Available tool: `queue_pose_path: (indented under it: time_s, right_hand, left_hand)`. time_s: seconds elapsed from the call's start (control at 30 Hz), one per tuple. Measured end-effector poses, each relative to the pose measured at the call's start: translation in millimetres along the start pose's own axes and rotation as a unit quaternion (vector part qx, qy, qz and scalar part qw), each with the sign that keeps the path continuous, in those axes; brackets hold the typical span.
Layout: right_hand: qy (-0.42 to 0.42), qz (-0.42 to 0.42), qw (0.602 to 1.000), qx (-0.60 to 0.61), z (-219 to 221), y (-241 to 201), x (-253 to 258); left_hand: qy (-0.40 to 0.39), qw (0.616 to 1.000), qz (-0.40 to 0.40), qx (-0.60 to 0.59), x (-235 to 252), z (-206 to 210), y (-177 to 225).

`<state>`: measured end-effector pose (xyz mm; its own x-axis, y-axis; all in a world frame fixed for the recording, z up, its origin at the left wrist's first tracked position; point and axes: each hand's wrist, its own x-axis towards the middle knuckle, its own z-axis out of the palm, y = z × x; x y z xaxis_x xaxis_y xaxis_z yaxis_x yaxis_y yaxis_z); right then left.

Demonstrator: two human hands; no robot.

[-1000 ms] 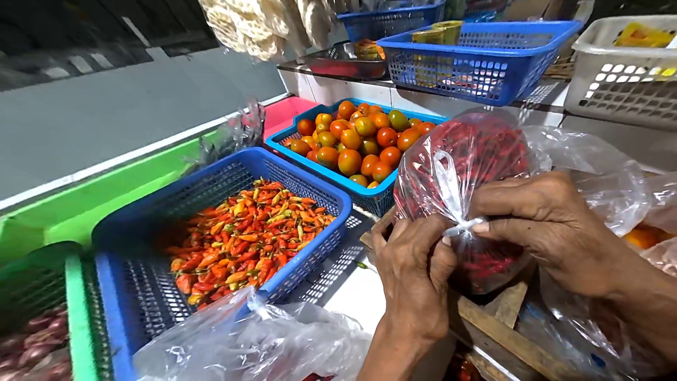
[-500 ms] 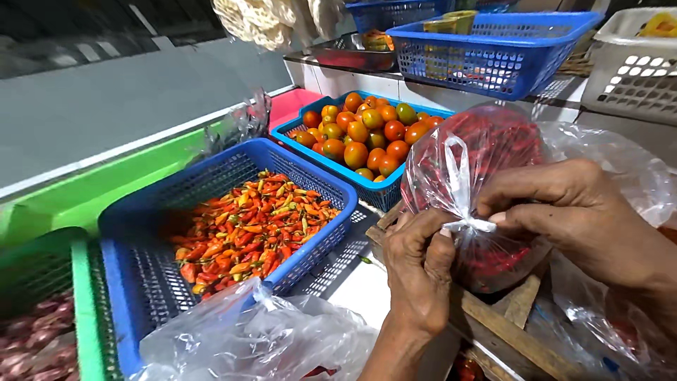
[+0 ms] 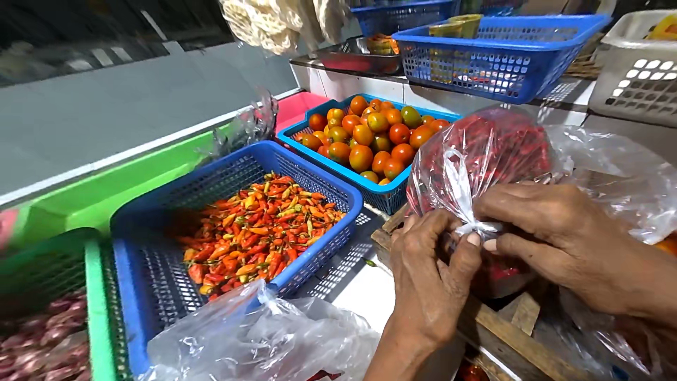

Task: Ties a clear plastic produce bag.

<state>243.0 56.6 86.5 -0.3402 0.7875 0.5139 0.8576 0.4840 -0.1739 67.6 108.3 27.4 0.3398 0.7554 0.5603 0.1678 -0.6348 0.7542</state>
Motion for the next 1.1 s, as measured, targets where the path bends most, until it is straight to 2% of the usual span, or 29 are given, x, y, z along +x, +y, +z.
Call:
queue_pose_path:
  time_s: [0.1,0.2,0.4,0.6,1.1]
  right_hand:
    - [0.001,0.001,1.0,-0.001,0.3,-0.7,-0.1]
    - [0.004,-0.002,1.0,0.015,-0.2,-1.3,-0.4]
    - [0.035,-0.026,0.997,0.058,2.0,-1.0,0.5]
    - [0.042,-0.008,0.99,0.138,1.1,3.8,1.5]
    - [0.047,-0.015,0.997,0.053,6.2,-0.9,-0.8]
  left_hand:
    - [0.004,0.998,0.01,0.06,-1.7,0.6,1.3]
    - [0.02,0.997,0.047,0.058,-2.2,1.5,-0.8]
    - [0.037,0.995,0.03,-0.091,-1.6,4.6,-4.7]
    - [0.067,0.966,-0.033,-0.249,-3.0,3.5,-6.4]
    - [0.063,0.971,-0.035,-0.229,-1.0,1.9,-6.1]
